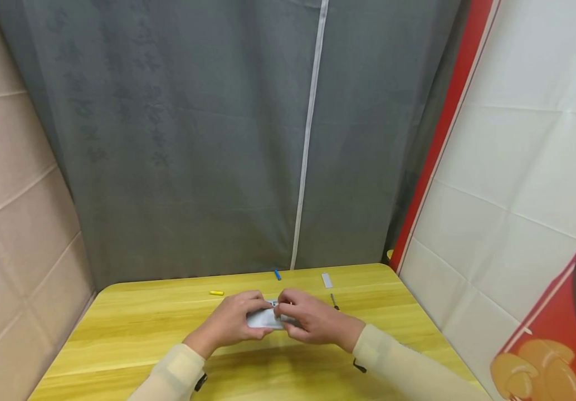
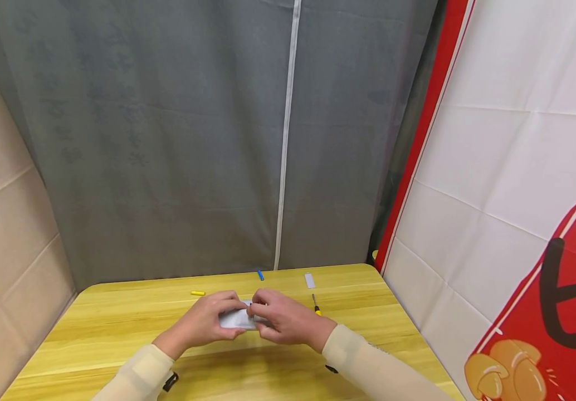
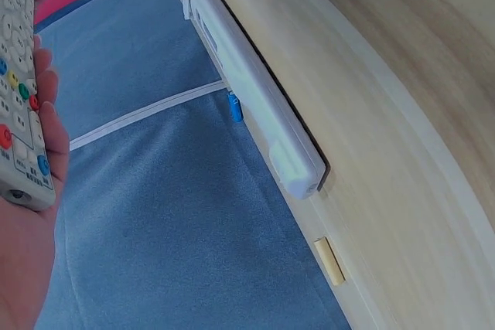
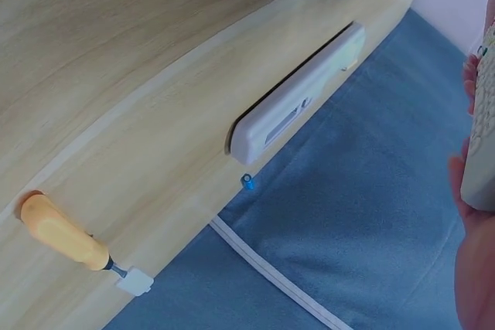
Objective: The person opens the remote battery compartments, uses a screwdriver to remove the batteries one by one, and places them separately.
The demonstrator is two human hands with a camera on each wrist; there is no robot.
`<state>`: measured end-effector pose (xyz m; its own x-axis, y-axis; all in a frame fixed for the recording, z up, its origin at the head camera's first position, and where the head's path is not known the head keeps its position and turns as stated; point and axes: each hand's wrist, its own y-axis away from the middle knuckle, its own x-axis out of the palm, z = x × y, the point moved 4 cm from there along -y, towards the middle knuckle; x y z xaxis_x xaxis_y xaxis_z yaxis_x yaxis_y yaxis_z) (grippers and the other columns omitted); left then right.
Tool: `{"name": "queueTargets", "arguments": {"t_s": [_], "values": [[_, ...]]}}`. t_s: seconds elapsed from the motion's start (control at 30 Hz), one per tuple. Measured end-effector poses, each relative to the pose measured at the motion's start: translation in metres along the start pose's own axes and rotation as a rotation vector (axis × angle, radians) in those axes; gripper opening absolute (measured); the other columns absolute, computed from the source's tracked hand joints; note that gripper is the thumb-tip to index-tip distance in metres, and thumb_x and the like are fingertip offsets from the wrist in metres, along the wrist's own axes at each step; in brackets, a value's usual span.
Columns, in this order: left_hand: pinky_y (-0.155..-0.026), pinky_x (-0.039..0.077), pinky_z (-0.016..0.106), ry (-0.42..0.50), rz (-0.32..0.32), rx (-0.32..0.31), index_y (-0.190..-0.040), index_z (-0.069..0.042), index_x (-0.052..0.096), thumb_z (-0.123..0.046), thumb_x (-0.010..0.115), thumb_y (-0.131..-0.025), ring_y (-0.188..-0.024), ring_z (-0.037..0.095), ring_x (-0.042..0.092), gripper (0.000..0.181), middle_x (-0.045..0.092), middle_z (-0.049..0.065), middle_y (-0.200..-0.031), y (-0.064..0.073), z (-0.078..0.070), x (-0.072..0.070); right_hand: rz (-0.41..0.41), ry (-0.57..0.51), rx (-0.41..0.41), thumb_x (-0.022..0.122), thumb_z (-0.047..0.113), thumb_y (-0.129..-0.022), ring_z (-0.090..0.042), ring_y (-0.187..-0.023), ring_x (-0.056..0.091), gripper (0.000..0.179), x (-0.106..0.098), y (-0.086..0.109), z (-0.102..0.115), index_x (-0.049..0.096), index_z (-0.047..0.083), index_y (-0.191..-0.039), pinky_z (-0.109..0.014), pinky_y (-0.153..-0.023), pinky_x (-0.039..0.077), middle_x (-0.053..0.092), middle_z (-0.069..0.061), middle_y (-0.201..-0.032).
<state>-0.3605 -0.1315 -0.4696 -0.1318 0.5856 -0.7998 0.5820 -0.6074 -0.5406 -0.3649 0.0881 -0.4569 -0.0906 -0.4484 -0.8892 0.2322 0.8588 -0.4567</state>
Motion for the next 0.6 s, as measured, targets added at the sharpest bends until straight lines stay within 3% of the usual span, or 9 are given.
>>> {"name": "queueTargets", "arguments": {"t_s": [0.23, 0.6], "values": [[-0.065, 0.047, 0.018, 0.003, 0.006, -0.015, -0.115, -0.024, 0.081, -0.038, 0.094, -0.086, -0.081, 0.001, 0.056, 0.035, 0.064, -0.017, -0.101, -0.0006, 0.0013, -0.0005, -0.072, 0.078, -0.049, 0.070, 0.012, -0.098, -0.012, -0.094, 0.053, 0.022, -0.0059, -0.0023, 0.0002, 0.067, 0.020, -0.119, -0.024, -0.085, 0.046, 0.058, 0.003, -0.111], [-0.065, 0.048, 0.017, -0.004, 0.015, -0.016, -0.116, -0.026, 0.080, -0.039, 0.094, -0.088, -0.082, 0.000, 0.057, 0.034, 0.064, -0.018, -0.102, -0.0003, 0.0027, 0.0008, -0.065, 0.064, -0.028, 0.072, 0.012, -0.101, -0.010, -0.090, 0.054, 0.019, -0.0087, -0.0031, -0.0005, 0.068, 0.019, -0.118, -0.022, -0.082, 0.047, 0.058, 0.004, -0.107]]}}
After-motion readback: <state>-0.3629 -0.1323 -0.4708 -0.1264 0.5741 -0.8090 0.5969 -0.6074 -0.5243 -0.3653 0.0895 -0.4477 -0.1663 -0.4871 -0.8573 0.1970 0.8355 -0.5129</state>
